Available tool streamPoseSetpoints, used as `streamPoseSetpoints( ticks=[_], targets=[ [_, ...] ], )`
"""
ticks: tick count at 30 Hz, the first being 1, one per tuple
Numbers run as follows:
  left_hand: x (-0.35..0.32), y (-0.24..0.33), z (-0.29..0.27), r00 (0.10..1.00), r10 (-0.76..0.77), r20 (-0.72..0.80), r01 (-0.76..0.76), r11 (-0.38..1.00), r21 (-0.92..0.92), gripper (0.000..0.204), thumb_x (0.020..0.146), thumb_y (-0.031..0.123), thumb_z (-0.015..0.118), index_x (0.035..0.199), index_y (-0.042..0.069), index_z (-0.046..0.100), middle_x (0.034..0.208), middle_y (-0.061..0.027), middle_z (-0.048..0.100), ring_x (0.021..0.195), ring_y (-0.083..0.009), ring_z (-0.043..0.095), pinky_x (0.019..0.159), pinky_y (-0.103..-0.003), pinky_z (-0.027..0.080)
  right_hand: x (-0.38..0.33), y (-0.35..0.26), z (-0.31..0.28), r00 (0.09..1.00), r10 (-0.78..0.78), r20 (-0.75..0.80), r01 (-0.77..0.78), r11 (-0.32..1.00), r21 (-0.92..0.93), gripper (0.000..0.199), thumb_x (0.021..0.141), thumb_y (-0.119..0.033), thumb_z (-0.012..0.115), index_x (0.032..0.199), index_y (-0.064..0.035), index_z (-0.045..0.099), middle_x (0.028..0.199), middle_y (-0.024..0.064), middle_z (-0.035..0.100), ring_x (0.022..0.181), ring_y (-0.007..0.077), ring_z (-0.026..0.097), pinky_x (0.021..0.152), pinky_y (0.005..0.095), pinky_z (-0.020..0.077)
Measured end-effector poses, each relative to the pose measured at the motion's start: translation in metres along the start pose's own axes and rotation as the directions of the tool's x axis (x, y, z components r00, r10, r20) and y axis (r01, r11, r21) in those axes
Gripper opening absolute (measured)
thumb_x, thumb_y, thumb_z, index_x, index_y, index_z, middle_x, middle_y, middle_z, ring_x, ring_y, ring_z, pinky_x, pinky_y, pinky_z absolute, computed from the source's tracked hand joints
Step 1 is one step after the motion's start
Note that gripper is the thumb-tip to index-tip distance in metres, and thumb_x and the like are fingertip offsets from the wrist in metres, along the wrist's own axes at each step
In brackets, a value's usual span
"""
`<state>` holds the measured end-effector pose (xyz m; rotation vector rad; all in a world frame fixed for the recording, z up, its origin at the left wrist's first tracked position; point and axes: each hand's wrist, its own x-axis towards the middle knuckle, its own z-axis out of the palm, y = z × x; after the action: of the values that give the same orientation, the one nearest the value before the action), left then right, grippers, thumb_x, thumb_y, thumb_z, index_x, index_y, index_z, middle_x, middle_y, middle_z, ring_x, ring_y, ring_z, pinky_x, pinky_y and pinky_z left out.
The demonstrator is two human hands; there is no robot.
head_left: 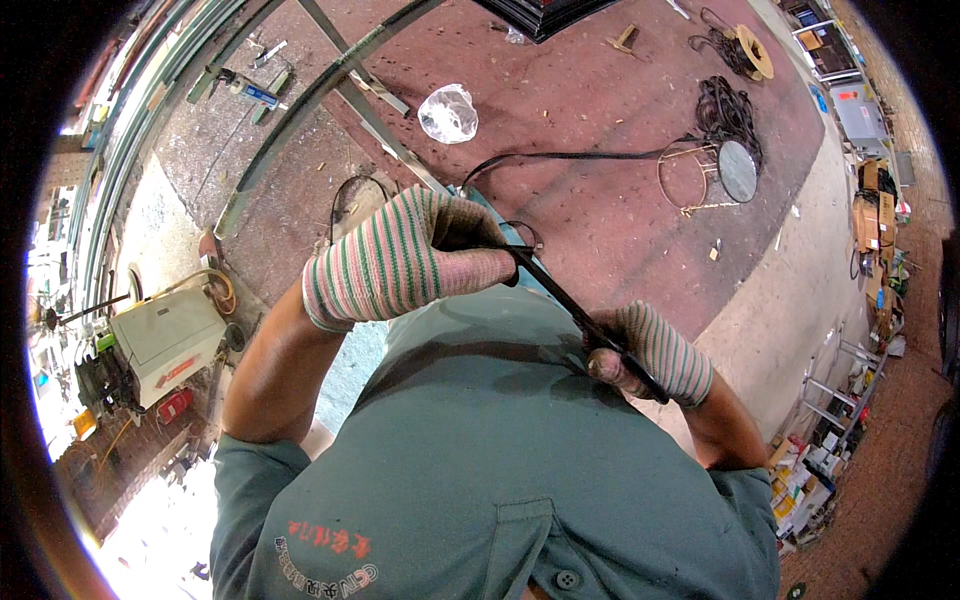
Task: The person installs a black rubber seal into a red window frame. They press the seal into the frame channel by hand, then use scissors to cut the seal to length and tuck the ends into the frame corners.
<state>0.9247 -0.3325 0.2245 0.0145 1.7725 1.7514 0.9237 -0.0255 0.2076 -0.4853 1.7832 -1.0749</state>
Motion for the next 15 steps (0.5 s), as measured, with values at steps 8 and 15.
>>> streamPoseSetpoints(
  ticks=[8,15],
  targets=[
    [-0.0008,0.0026,0.0000,1.000,-0.005,0.007,0.005,0.998,0.066,0.022,0.090,0.022,0.074,0.092,0.001,0.073,0.067,0.0030,0.060,0.058,-0.0050,0.052,0.050,-0.022,0.039,-0.0014,-0.0025,0.0037,0.997,0.080,0.007,-0.080,0.996,0.031,0.050,0.089,-0.040,0.074,0.106,0.0067,0.067,0.072,0.0097,0.064,0.070,0.0117,0.056,0.064,0.0336,0.0497],
    [0.0021,0.0044,-0.0009,1.000,0.001,0.022,-0.004,0.992,0.128,0.021,0.088,0.022,0.075,0.087,0.001,0.074,0.063,0.0032,0.058,0.057,-0.0053,0.052,0.050,-0.022,0.039,-0.0044,-0.0017,0.0114,0.998,-0.007,-0.055,0.009,1.000,0.025,0.052,0.089,-0.047,0.075,0.094,0.0046,0.067,0.064,0.0108,0.058,0.063,0.0123,0.052,0.058,0.0358,0.0476]
  ],
)
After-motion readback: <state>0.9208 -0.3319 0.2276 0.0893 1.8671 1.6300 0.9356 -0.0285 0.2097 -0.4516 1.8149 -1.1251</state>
